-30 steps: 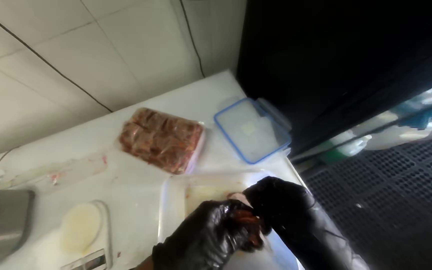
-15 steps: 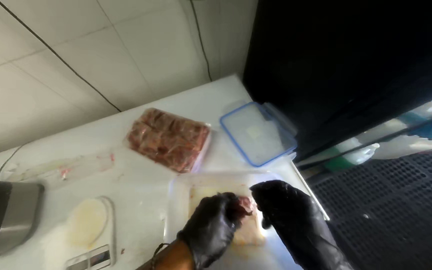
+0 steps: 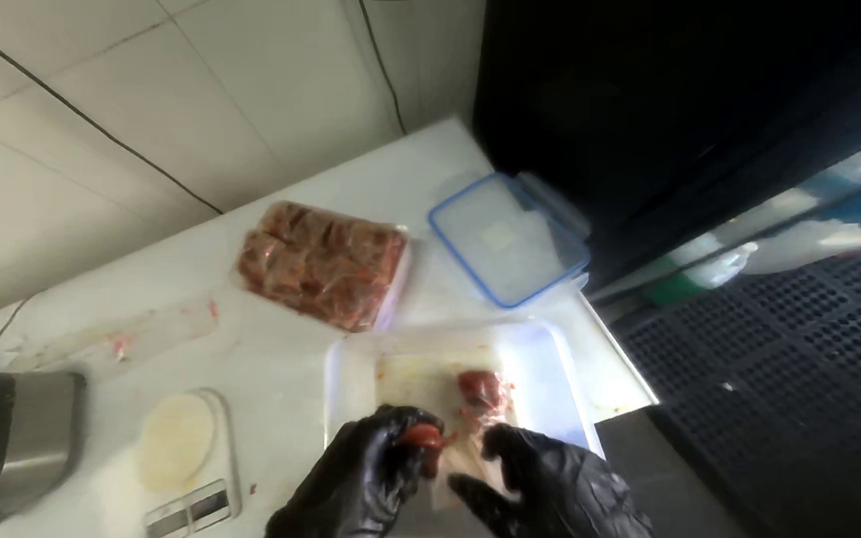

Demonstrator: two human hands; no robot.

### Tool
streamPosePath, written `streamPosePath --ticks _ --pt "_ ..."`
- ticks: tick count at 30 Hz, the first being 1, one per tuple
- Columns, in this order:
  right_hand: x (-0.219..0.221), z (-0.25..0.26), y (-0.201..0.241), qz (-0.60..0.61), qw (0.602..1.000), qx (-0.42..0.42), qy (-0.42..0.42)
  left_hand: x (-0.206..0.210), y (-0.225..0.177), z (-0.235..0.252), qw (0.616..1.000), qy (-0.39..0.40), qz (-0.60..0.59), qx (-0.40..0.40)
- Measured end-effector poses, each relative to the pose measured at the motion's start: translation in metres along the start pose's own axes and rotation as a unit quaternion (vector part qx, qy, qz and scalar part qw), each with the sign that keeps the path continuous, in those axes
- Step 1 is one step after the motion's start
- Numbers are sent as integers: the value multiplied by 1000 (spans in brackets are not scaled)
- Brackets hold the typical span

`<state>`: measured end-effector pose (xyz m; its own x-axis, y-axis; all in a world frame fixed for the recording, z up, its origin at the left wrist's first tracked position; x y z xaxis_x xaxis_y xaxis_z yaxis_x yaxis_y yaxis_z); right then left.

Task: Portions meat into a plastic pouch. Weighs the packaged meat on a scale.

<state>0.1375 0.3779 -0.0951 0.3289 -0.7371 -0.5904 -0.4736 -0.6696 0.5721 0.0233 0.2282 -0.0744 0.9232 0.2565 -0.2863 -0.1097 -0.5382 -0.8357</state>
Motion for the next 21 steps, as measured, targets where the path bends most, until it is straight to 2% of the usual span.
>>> streamPosePath --ticks 2,6,8,13,18,21 --pt "-2 15 11 -50 998 18 38 -4 7 -8 1000 5 -7 -8" --pt "2 42 23 -111 964 62 232 6 23 -7 999 29 -9 -26" --pt "9 51 19 -132 959 48 244 15 27 -4 998 43 -10 -36" --pt "5 47 13 -37 978 -7 206 34 12 -3 999 51 12 -2" --pt "-2 28 13 88 990 -99 54 35 5 3 999 38 -8 -23" --pt "-7 18 19 137 984 -113 -23 36 -4 4 1000 0 4 -17"
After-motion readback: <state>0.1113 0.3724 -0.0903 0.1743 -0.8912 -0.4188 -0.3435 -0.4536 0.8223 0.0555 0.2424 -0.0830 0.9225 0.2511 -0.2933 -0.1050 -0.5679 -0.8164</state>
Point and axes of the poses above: each hand's wrist, its own z-axis towards the middle knuckle, its own x-axis out of the palm, y = z × x, the point moved 6 cm from there along z, towards the middle knuckle, and after that the axes turned 9 degrees about y, right-handed, at the moved point
